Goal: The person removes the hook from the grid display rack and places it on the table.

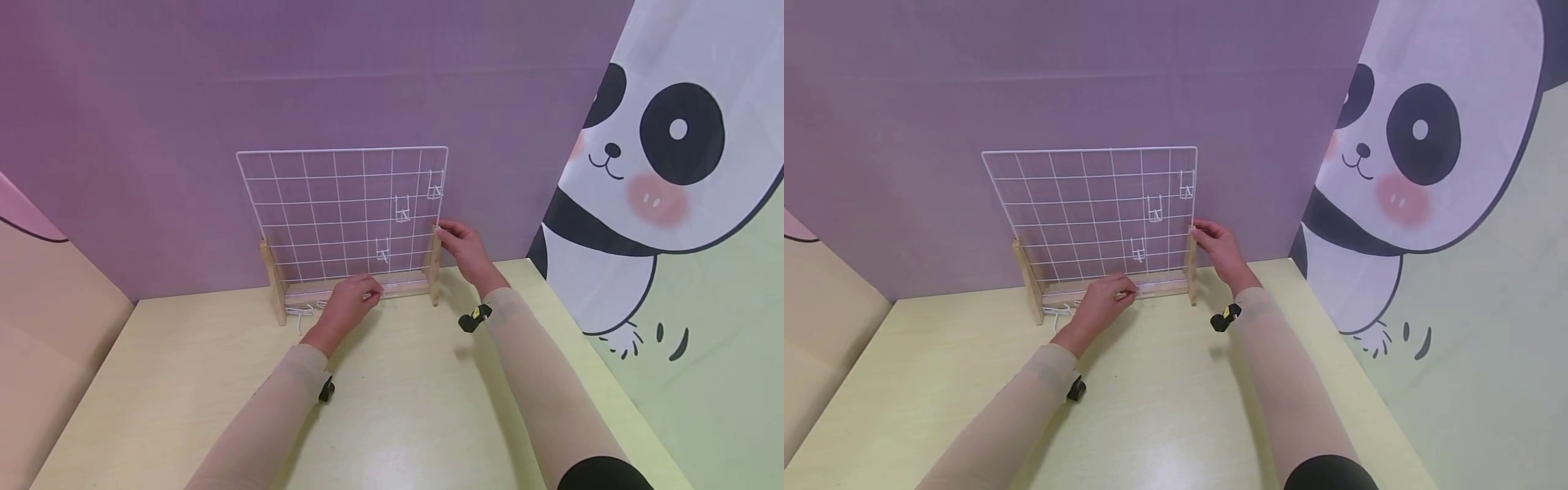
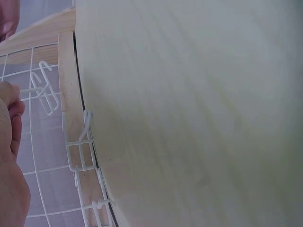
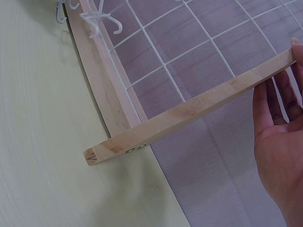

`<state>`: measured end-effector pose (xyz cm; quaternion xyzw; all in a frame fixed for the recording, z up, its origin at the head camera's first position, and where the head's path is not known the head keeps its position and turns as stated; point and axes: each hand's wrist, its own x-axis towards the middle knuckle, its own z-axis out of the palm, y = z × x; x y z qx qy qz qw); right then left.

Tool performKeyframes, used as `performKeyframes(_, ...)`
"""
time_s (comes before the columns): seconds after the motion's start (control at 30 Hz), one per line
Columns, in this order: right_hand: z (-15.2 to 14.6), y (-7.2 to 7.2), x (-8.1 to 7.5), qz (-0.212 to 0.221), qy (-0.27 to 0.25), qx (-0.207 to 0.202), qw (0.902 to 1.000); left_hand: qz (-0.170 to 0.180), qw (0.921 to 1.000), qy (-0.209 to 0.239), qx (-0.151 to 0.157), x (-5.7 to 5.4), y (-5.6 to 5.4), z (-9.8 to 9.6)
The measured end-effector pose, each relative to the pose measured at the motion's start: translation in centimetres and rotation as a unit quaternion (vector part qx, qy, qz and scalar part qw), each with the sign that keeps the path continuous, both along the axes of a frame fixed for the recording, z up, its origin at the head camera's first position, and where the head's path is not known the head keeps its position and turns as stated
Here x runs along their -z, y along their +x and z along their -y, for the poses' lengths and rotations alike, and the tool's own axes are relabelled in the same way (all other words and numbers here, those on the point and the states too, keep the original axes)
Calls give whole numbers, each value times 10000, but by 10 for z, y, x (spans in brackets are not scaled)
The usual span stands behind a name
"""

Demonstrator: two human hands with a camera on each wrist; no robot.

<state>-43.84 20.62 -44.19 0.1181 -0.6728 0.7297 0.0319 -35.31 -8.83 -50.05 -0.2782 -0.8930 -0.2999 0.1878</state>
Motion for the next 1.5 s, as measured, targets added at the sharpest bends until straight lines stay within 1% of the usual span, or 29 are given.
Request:
performKeyframes(0.07,0,0,0,5,17,-10,10000,83,10000,-38,8,0,0,0)
performKeyframes(0.17,1,1,0,0,-26,-24,10000,108,9999,-104,69,1,-1,-1)
performKeyframes(0.27,1,1,-1,-12,-53,-22,10000,40,9997,-183,170,1,-1,-1)
performKeyframes(0.43,2,2,-2,30,52,26,10000,-107,9989,-310,340,2,-3,-1)
performKeyframes(0.6,2,3,-3,43,104,32,9999,-204,9983,-404,380,3,-4,-1)
performKeyframes(0.8,2,2,-3,14,60,29,10000,-159,9979,-494,378,3,-4,-1)
performKeyframes(0.97,3,2,-2,-25,65,42,10000,-140,9968,-625,485,3,-4,-1)
performKeyframes(1.13,2,1,-1,2,-8,57,10000,-89,9965,-594,586,3,-4,0)
performKeyframes(1.3,2,2,-1,1,24,48,10000,-12,9964,-611,583,2,-3,0)
performKeyframes(1.5,2,3,-2,-10,69,45,10000,57,9962,-722,493,2,-4,-1)
